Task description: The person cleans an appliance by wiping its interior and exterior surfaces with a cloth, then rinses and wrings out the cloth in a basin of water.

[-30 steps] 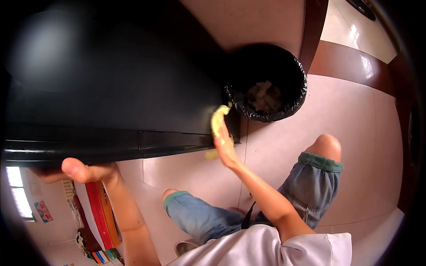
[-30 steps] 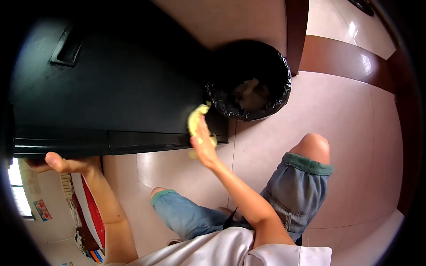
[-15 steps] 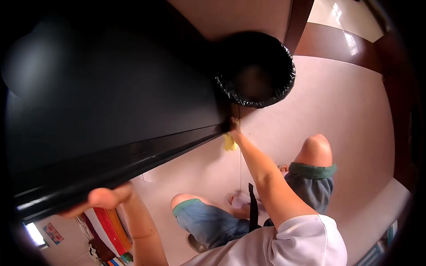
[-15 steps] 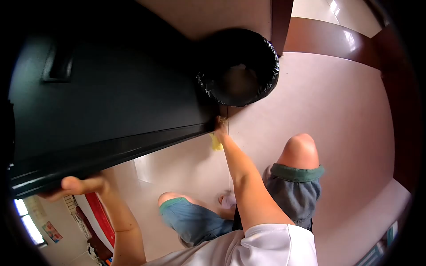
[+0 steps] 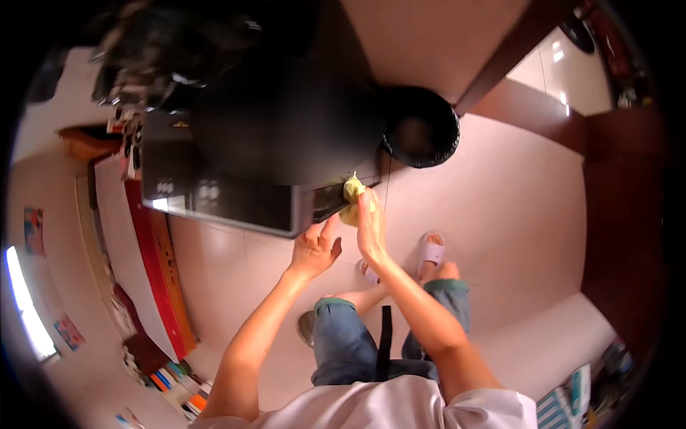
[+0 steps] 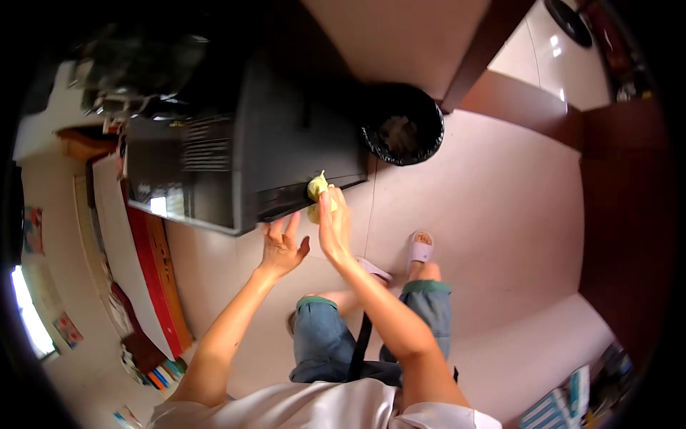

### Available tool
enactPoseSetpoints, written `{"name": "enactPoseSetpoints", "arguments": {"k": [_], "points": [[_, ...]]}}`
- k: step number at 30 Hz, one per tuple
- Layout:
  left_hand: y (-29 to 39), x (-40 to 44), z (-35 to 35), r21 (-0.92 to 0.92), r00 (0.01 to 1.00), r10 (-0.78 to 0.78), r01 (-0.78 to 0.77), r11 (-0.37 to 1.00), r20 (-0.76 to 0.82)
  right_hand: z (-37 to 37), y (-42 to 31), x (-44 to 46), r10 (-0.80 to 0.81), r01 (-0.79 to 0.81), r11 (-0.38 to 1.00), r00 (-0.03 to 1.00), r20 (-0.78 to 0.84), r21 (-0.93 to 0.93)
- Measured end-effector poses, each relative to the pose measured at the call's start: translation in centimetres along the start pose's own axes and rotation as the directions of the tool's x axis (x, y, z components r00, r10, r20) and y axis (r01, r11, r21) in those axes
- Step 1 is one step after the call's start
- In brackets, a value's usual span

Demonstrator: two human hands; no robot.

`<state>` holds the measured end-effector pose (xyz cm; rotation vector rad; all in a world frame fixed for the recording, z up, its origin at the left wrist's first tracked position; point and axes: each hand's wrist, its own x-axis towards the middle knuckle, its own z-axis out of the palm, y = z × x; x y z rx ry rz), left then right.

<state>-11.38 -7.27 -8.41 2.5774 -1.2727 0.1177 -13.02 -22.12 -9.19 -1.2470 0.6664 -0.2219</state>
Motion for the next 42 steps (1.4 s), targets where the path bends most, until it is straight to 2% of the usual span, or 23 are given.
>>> {"name": "enactPoseSetpoints", "arguments": {"k": [2,3,6,8,9,10,12,13,15,16,17,18,20,21,23,24,25,31,34,35,38,40,42], "points": [[2.6,0.4,-3.8,-0.131,0.968,-0.172,0.198,0.971,0.185,0.4,-4.7,-2.2,-0.012,0.009,0.998,0.999,0.049,0.056],[3.6,-0.7,-4.3,-0.252,0.963,-0.227,0.259,0.932,0.146,0.5,-6.9,-3.2,0.111,-0.121,0.985,0.990,0.086,0.125],[7.9,-3.7,-8.9,-0.550,0.859,-0.437,0.507,0.663,0.266,0.3,-11.3,-8.3,0.380,-0.433,0.823,0.901,0.209,0.369],[9.3,-7.0,-12.1,-0.711,0.775,-0.482,0.602,0.363,0.409,0.3,-12.4,-12.3,0.500,-0.573,0.606,0.814,0.297,0.552],[9.4,-8.5,-13.3,-0.764,0.744,-0.473,0.613,0.201,0.472,0.2,-13.4,-13.8,0.469,-0.612,0.545,0.789,0.397,0.573],[9.4,-9.9,-14.2,-0.796,0.663,-0.506,0.599,-0.084,0.552,0.5,-14.3,-15.1,0.438,-0.657,0.480,0.754,0.490,0.581],[9.2,-13.0,-16.2,-0.674,0.545,-0.428,0.410,-0.614,0.721,2.9,-14.9,-18.2,0.494,-0.648,0.470,0.756,0.430,0.599],[9.3,-14.3,-16.7,-0.653,0.469,-0.466,0.417,-0.632,0.751,3.9,-15.2,-19.4,0.514,-0.639,0.530,0.765,0.388,0.558],[7.7,-17.9,-17.7,-0.576,0.432,-0.434,0.283,-0.767,0.790,5.4,-14.6,-21.9,0.458,-0.553,0.678,0.833,0.309,0.485],[6.8,-18.5,-18.8,-0.511,0.417,-0.392,0.224,-0.830,0.820,7.3,-16.4,-23.0,0.392,-0.481,0.820,0.867,0.308,0.311],[5.4,-18.6,-20.0,-0.493,0.425,-0.372,0.220,-0.842,0.825,8.6,-16.1,-23.7,0.397,-0.459,0.857,0.878,0.268,0.233],[4.3,-18.4,-21.1,-0.500,0.547,-0.334,0.186,-0.846,0.768,9.4,-16.3,-24.8,0.408,-0.441,0.886,0.889,0.207,0.147],[2.0,-17.6,-23.1,-0.494,0.757,-0.250,0.109,-0.862,0.604,11.1,-16.6,-26.3,0.464,-0.449,0.867,0.886,-0.021,0.218],[1.1,-17.4,-23.7,-0.512,0.766,-0.200,0.190,-0.837,0.611,12.3,-16.8,-26.7,0.463,-0.419,0.867,0.878,-0.121,0.271],[0.0,-16.1,-24.4,-0.473,0.753,-0.086,0.315,-0.823,0.652,12.3,-19.1,-27.9,0.109,-0.109,0.994,0.990,-0.093,0.008],[-0.4,-15.2,-23.6,-0.444,0.730,-0.042,0.369,-0.816,0.682,12.1,-20.4,-28.4,-0.045,0.040,0.992,0.998,-0.036,-0.123],[-0.6,-14.0,-22.5,-0.413,0.696,0.008,0.435,-0.800,0.718,12.0,-21.5,-29.0,-0.127,0.117,0.984,0.990,-0.069,-0.132],[-4.7,-5.5,-25.1,-0.516,0.818,-0.182,0.158,-0.842,0.546,10.7,-28.6,-26.1,-0.352,0.191,0.883,0.872,-0.339,-0.428],[-7.1,-2.6,-26.1,-0.593,0.805,-0.261,0.136,-0.793,0.533,9.2,-29.5,-22.6,-0.428,0.185,0.834,0.811,-0.399,-0.520],[-7.5,-2.3,-26.3,-0.582,0.805,-0.234,0.162,-0.797,0.544,8.8,-29.2,-20.9,-0.543,0.236,0.749,0.754,-0.369,-0.619],[-7.7,-2.0,-27.0,-0.594,0.777,-0.222,0.230,-0.771,0.590,7.2,-27.9,-16.2,-0.664,0.294,0.278,0.747,0.039,-0.914],[-7.7,-2.4,-27.0,-0.627,0.745,-0.241,0.289,-0.724,0.622,8.4,-27.1,-14.3,-0.490,0.164,0.374,0.871,-0.044,-0.913],[-7.9,-3.3,-27.1,-0.626,0.695,-0.230,0.390,-0.676,0.681,8.9,-26.9,-12.9,-0.459,0.122,0.386,0.885,-0.075,-0.914]]}}
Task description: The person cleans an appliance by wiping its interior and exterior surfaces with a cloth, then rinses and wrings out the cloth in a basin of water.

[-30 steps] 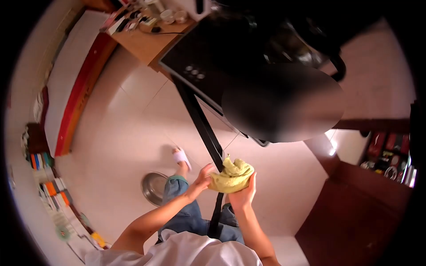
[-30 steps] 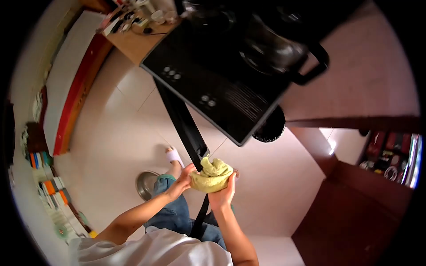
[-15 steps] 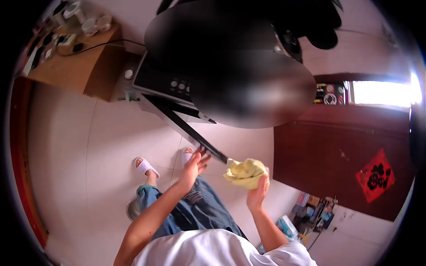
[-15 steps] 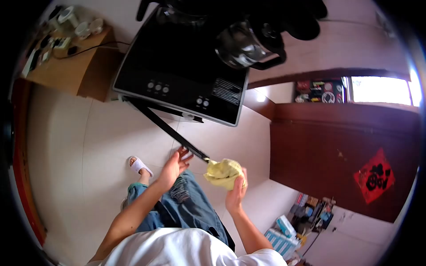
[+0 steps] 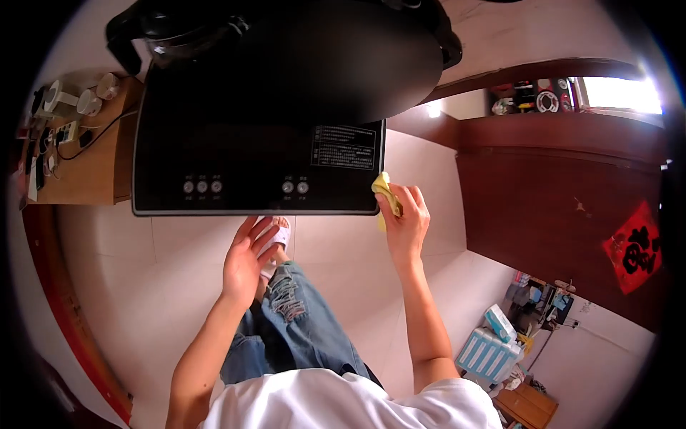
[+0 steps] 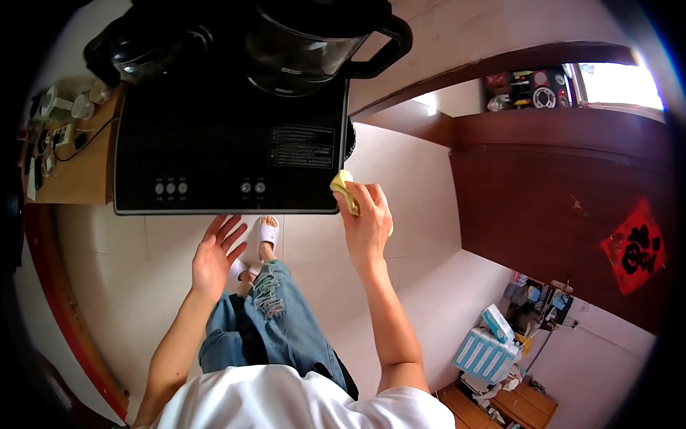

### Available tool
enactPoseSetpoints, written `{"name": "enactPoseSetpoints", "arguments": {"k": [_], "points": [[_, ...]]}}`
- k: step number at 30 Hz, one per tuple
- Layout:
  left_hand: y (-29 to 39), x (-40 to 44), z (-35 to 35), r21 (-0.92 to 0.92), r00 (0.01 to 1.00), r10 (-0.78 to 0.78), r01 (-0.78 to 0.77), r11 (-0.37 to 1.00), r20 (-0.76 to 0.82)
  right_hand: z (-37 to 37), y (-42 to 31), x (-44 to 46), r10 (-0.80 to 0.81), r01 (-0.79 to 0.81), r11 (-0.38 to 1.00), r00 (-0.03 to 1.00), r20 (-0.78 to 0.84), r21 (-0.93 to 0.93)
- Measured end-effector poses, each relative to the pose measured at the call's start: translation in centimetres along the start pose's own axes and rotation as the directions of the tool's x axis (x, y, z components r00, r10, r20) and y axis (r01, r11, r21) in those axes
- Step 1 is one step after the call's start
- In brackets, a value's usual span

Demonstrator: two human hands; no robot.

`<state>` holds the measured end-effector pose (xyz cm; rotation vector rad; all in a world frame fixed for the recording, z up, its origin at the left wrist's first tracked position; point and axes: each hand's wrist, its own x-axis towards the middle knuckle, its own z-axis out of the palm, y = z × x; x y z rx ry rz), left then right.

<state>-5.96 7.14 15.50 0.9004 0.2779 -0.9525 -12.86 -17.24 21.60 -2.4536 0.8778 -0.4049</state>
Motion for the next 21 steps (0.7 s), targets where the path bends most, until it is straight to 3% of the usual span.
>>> {"name": "enactPoseSetpoints", "arguments": {"k": [6,9,12,13,16,17,21], "points": [[-1.9,-2.4,-1.7,0.079,0.975,-0.195,0.204,0.976,-0.108,0.8,0.2,2.5,0.036,-0.037,0.999,0.999,0.027,0.039],[-2.3,-4.1,-2.3,0.027,0.962,-0.177,0.186,0.982,-0.208,0.4,-0.5,1.6,0.074,-0.078,0.993,0.996,0.047,0.093],[-2.5,-4.2,-2.1,0.040,0.951,-0.238,0.250,0.967,-0.198,1.4,-0.2,4.9,-0.040,0.038,0.995,0.999,0.014,0.092],[-2.5,-3.9,-1.9,0.035,0.944,-0.259,0.272,0.962,-0.205,1.7,-0.8,5.4,0.012,-0.013,0.987,1.000,0.007,0.160],[-2.2,-3.6,-1.9,0.036,0.943,-0.255,0.269,0.962,-0.216,0.5,-0.1,2.8,-0.002,-0.008,0.996,0.993,0.115,0.088],[-2.2,-3.7,-2.1,0.036,0.937,-0.270,0.285,0.958,-0.223,0.8,-0.5,2.0,0.061,-0.075,0.986,0.994,0.095,0.152],[-2.4,-3.7,-1.5,0.035,0.940,-0.321,0.327,0.944,-0.115,1.2,-1.2,6.5,0.002,-0.008,0.997,0.997,0.075,0.077]]}}
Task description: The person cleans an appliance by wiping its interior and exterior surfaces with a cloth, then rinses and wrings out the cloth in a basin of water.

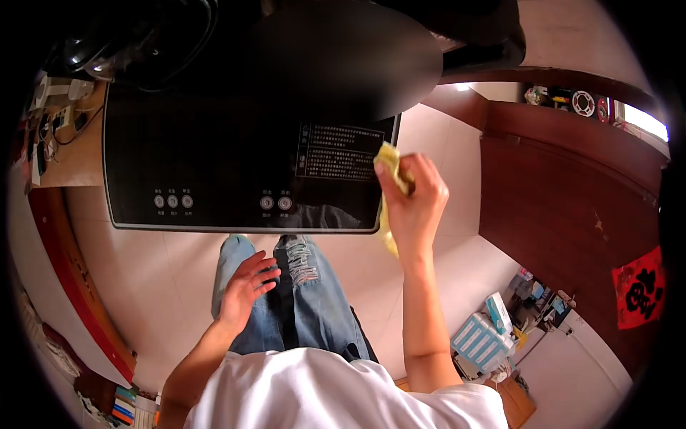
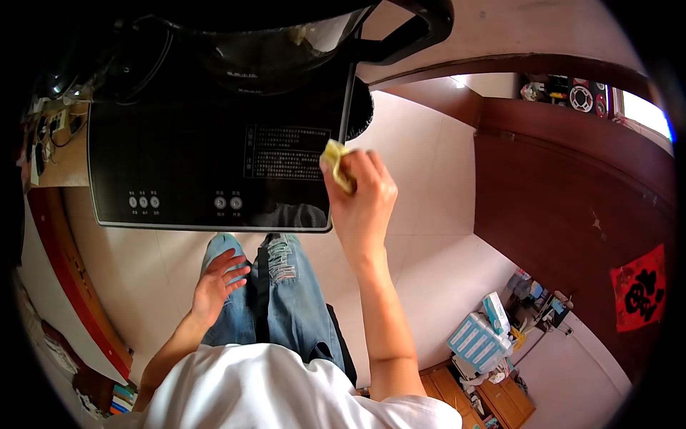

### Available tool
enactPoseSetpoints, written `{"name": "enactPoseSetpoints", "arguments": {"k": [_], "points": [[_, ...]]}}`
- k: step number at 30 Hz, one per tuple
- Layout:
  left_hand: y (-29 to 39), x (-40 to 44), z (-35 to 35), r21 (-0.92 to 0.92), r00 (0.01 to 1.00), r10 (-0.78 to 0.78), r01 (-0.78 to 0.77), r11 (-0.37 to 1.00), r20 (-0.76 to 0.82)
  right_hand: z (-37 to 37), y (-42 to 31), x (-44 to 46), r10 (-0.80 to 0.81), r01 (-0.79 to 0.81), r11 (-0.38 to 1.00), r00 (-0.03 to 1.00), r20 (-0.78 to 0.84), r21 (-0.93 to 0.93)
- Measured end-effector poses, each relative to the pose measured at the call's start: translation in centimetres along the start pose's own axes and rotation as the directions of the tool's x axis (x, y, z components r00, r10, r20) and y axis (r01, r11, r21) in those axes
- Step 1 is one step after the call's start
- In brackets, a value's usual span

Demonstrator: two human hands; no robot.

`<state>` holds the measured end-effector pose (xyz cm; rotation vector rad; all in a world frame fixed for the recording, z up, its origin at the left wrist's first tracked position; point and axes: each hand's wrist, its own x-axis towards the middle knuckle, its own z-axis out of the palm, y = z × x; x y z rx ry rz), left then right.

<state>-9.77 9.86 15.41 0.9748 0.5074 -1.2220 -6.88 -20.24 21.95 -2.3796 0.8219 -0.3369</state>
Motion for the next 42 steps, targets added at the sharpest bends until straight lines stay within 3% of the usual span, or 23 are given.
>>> {"name": "enactPoseSetpoints", "arguments": {"k": [4,5,9,11,13,15,17,18,20,21,22,23,25,26,27,29,31,33,35,37,38,39,42], "points": [[1.0,-0.5,-0.4,0.035,0.999,0.020,-0.019,0.999,-0.028,-0.8,0.7,-3.5,0.047,-0.048,0.998,0.998,0.046,0.029],[1.1,-0.2,-0.1,0.058,1.000,0.009,-0.008,0.998,-0.027,-0.9,0.5,-4.0,0.141,-0.145,0.987,0.989,0.052,0.071],[1.8,-0.3,1.2,0.189,0.998,-0.021,0.008,0.982,0.067,-0.1,0.7,0.9,0.008,-0.009,1.000,0.998,-0.059,-0.010],[2.9,-0.3,2.8,0.317,0.983,-0.016,-0.042,0.947,0.181,-0.5,2.7,2.1,0.130,-0.124,0.987,0.990,-0.061,0.098],[4.6,-0.9,5.3,0.387,0.938,0.055,-0.193,0.902,0.341,-3.7,1.3,1.0,0.366,-0.294,0.833,0.928,-0.068,0.468],[6.5,-0.7,7.4,0.575,0.794,0.144,-0.539,0.615,0.590,-7.7,1.1,-1.8,0.313,-0.303,0.864,0.949,0.041,0.403],[7.6,-0.6,11.1,0.580,0.722,0.341,-0.689,0.434,0.603,-10.2,0.1,-5.7,0.212,-0.383,0.776,0.907,0.364,0.501],[7.8,-0.4,12.7,0.581,0.666,0.429,-0.744,0.329,0.610,-10.5,-0.2,-5.7,-0.078,-0.239,0.823,0.852,0.518,0.516],[8.3,0.4,14.3,0.622,0.676,0.265,-0.737,0.265,0.688,-10.8,-1.2,-6.1,-0.255,0.001,0.909,0.794,0.553,0.417],[8.4,0.8,14.6,0.639,0.677,0.183,-0.734,0.230,0.713,-10.3,-2.0,-6.6,-0.180,0.070,0.965,0.876,0.447,0.253],[7.4,0.6,14.2,0.748,0.804,0.042,-0.569,0.342,0.593,-10.0,-2.5,-7.1,-0.123,0.105,0.992,0.940,0.319,0.072],[6.8,0.6,13.9,0.743,0.842,0.053,-0.502,0.443,0.537,-9.8,-2.2,-7.7,0.070,-0.118,0.978,0.964,0.257,0.175],[5.9,0.9,13.3,0.690,0.906,0.057,-0.358,0.628,0.418,-8.8,-0.8,-8.8,0.455,-0.493,0.774,0.869,0.192,0.397],[5.2,1.5,12.9,0.636,0.919,0.062,-0.318,0.703,0.390,-7.7,-0.6,-8.2,0.445,-0.424,0.764,0.892,0.078,0.485],[4.7,1.9,12.6,0.454,0.943,-0.054,-0.107,0.885,0.328,-6.4,-0.5,-7.6,0.348,-0.327,0.868,0.937,0.012,0.372],[5.0,2.3,13.1,0.180,0.959,-0.077,0.028,0.983,0.273,-4.1,-0.2,-6.2,0.116,-0.107,0.987,0.990,-0.080,0.116],[4.2,2.3,12.9,0.131,0.978,-0.057,0.031,0.991,0.202,-2.0,1.0,-4.9,0.157,-0.161,0.977,0.987,0.038,0.138],[3.3,2.2,12.8,0.116,0.987,-0.023,0.004,0.993,0.160,-0.6,2.3,-5.6,0.339,-0.367,0.886,0.930,0.142,0.284],[2.5,2.2,12.7,0.139,0.988,0.033,-0.055,0.989,0.152,0.4,2.6,-6.2,0.520,-0.566,0.689,0.821,0.236,0.453],[2.3,2.7,12.7,0.191,0.987,0.081,-0.107,0.976,0.141,0.9,3.1,-4.7,0.434,-0.438,0.759,0.892,0.128,0.482],[2.9,3.2,12.8,0.202,0.985,0.102,-0.129,0.971,0.139,1.4,3.6,-3.5,0.408,-0.418,0.716,0.900,0.151,0.559],[3.3,3.6,13.0,0.211,0.983,0.126,-0.152,0.966,0.134,1.6,3.1,-2.1,0.417,-0.423,0.733,0.898,0.141,0.533],[3.2,3.7,13.4,0.128,0.989,0.091,-0.106,0.986,0.115,1.8,2.3,-1.8,0.467,-0.504,0.582,0.850,0.246,0.638]]}}
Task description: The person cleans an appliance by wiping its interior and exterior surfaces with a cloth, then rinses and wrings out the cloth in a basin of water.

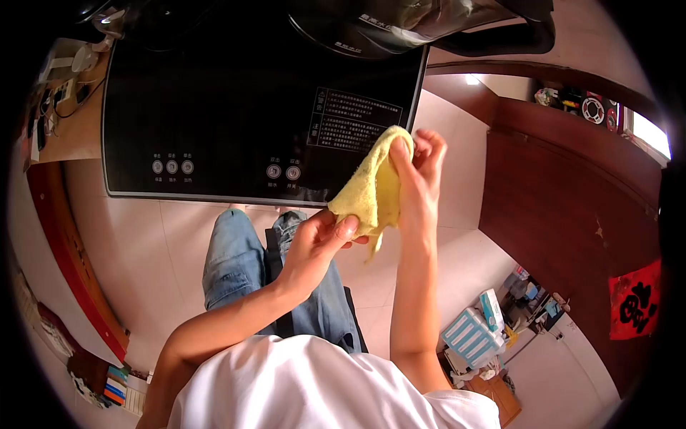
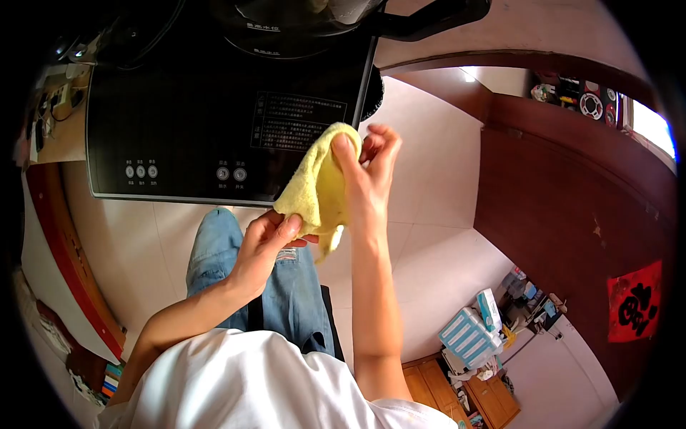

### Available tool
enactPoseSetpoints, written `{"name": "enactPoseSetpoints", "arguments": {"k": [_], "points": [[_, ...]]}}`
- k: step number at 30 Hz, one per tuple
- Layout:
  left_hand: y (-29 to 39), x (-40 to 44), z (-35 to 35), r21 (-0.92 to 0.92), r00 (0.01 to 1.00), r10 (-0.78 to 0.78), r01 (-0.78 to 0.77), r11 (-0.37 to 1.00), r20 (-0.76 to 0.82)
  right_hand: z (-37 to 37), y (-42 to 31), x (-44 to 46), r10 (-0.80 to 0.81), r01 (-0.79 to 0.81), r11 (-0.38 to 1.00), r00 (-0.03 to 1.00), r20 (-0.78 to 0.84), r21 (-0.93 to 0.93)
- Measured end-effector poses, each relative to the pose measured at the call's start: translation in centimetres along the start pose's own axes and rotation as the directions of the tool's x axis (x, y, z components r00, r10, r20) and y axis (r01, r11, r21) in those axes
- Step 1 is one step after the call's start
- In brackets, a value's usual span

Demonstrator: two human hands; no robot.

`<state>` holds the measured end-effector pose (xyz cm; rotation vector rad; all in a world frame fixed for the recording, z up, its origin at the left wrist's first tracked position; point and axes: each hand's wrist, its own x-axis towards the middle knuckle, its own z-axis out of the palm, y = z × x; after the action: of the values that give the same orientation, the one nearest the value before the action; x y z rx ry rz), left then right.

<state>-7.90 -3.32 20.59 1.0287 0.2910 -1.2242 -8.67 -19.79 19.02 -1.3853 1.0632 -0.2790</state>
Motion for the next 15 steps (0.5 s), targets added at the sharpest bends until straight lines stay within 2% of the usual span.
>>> {"name": "enactPoseSetpoints", "arguments": {"k": [2,3,5,7,8,9,11,13,14,15], "points": [[-1.2,-0.6,-0.7,0.037,1.000,-0.028,0.028,0.999,-0.003,-1.2,2.1,-1.8,0.033,-0.037,0.991,0.999,0.032,0.130],[-1.5,-1.1,-0.6,0.019,1.000,-0.005,0.005,1.000,-0.011,-1.5,2.2,-2.7,0.085,-0.087,0.992,0.996,0.027,0.094],[-2.3,-1.5,-0.7,-0.006,0.998,-0.031,0.031,1.000,0.051,-2.0,2.2,-1.5,-0.024,0.025,0.998,1.000,0.018,-0.057],[-1.4,-1.1,0.2,-0.020,0.996,0.009,-0.007,1.000,0.089,-0.7,1.2,1.8,-0.081,0.081,0.996,0.997,0.012,0.024],[-0.9,-0.8,0.8,-0.031,0.994,0.035,-0.032,0.999,0.104,0.5,-0.4,3.5,-0.143,0.141,0.988,0.990,-0.023,-0.066],[-0.7,-0.7,1.4,-0.065,0.988,0.073,-0.065,0.996,0.134,1.3,-1.8,5.0,-0.125,0.126,0.991,0.992,0.025,-0.038],[-0.7,-0.9,2.5,-0.158,0.993,0.004,0.014,0.987,0.117,2.0,-3.5,4.4,-0.016,0.018,0.998,0.999,0.032,-0.066],[-1.9,-1.9,1.7,-0.137,0.984,-0.055,0.079,0.987,0.169,-0.7,2.3,4.0,-0.098,0.110,0.989,0.988,0.117,-0.102],[-2.5,-2.0,0.9,-0.126,0.978,-0.075,0.101,0.987,0.195,-1.5,4.1,2.0,-0.162,0.193,0.930,0.979,0.123,-0.311],[-3.0,-2.2,-0.1,-0.105,0.972,-0.091,0.116,0.988,0.215,-2.2,5.7,0.1,-0.088,0.120,0.956,0.988,0.131,-0.267]]}}
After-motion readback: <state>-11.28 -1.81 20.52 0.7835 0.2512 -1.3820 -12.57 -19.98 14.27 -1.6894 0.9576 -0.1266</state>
